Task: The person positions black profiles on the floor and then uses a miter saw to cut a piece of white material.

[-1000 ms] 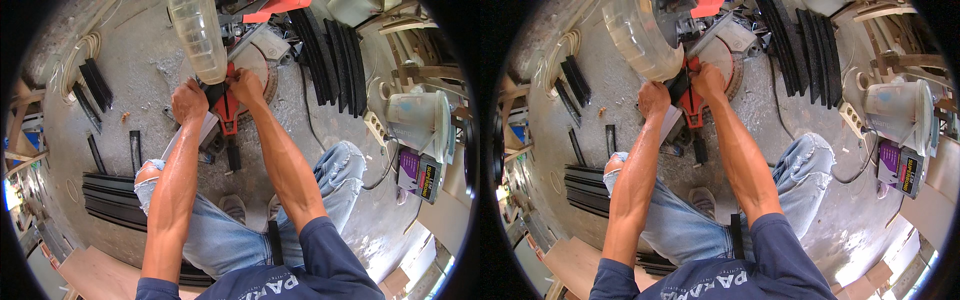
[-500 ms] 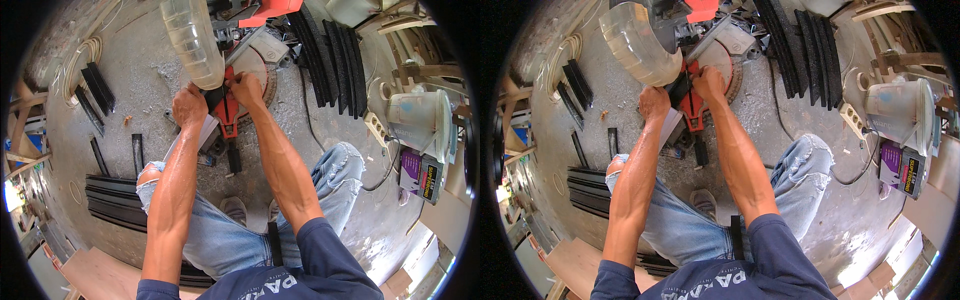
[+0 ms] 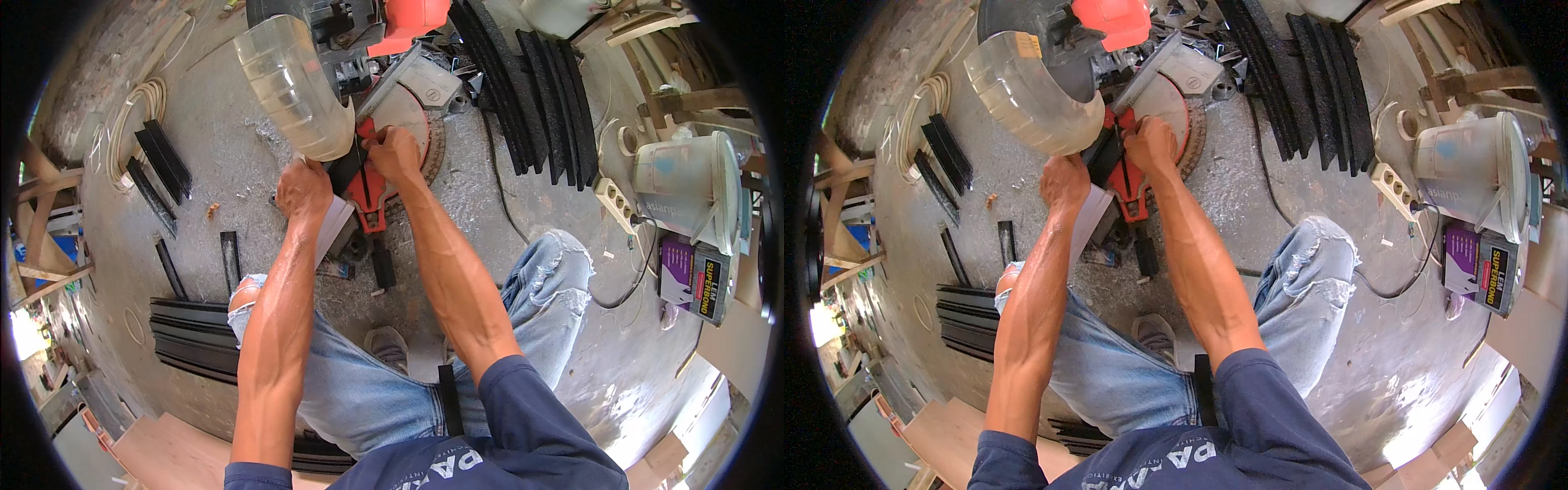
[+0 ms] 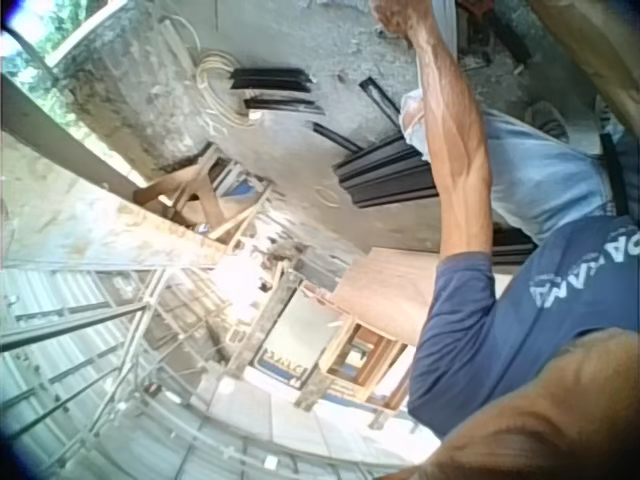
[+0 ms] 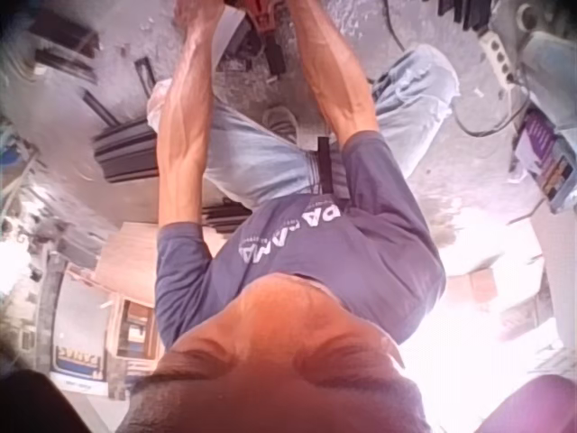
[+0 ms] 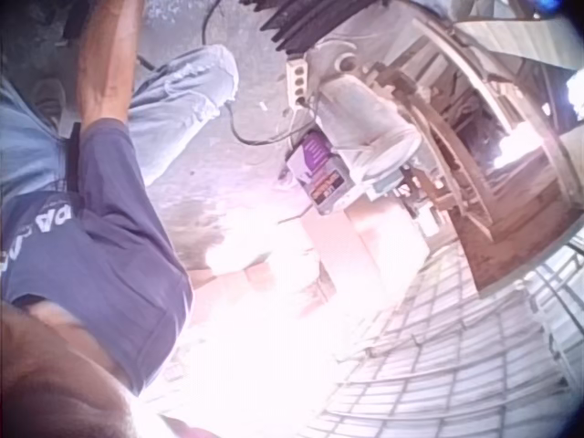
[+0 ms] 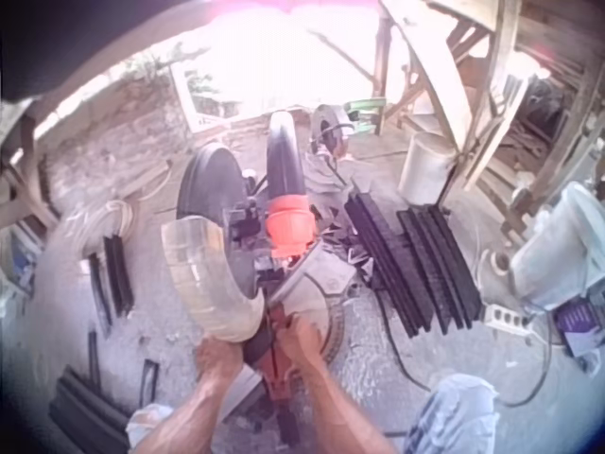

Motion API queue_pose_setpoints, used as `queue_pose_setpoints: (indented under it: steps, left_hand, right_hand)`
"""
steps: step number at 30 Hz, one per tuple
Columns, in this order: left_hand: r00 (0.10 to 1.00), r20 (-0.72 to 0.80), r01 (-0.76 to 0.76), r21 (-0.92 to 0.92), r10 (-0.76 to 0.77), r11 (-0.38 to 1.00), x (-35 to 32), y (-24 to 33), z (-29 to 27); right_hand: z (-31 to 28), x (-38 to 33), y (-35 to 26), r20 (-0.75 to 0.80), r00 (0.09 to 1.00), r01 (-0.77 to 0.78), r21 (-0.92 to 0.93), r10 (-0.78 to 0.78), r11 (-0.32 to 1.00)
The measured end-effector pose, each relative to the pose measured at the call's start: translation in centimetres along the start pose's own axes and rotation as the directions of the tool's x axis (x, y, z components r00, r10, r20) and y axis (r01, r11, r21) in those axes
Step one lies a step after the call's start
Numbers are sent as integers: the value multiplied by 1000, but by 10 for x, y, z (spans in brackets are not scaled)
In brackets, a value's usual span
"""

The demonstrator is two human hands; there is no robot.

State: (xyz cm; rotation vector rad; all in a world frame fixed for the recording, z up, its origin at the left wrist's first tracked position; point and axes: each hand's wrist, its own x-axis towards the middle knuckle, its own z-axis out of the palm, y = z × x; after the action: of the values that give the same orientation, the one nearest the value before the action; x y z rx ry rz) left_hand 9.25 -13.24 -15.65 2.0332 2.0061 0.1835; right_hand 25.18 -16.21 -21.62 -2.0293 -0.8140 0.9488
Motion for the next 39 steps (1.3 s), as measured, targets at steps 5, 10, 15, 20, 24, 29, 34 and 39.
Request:
queue_pose_setpoints:
  steps: [5,10,15,20,24,29,34,39]
  left_hand:
    - [998,-13,-65,55,66,996,-2,-2,4]
    - [967,-95,-226,116,238,967,-3,-17,6]
    - [784,-273,-523,192,557,830,-19,-25,3]
    - [634,41,-742,312,772,593,-35,-44,-20]
    - [690,185,-715,321,699,621,-66,-31,-51]
    - [798,414,-581,332,439,743,-72,-19,-62]
    - [816,369,-570,381,445,728,-75,-15,-55]
    - [823,343,-557,333,452,761,-76,-23,-52]
  right_hand:
    - [0,2,4,-3,1000,-26,36,26,999]
    - [-1,-4,-8,-12,999,-36,-37,36,999]
    - [-7,-7,-9,-41,999,16,-55,-18,998]
    - [-6,-15,-17,-82,996,29,-21,-31,999]
    - [-10,-15,-15,-97,994,38,-30,-41,999]
    - [-11,-15,-17,-82,996,44,-18,-46,999]
    - [-11,-16,-17,-97,994,48,-4,-49,999]
    - [-7,-16,-13,-118,990,79,14,-77,997]
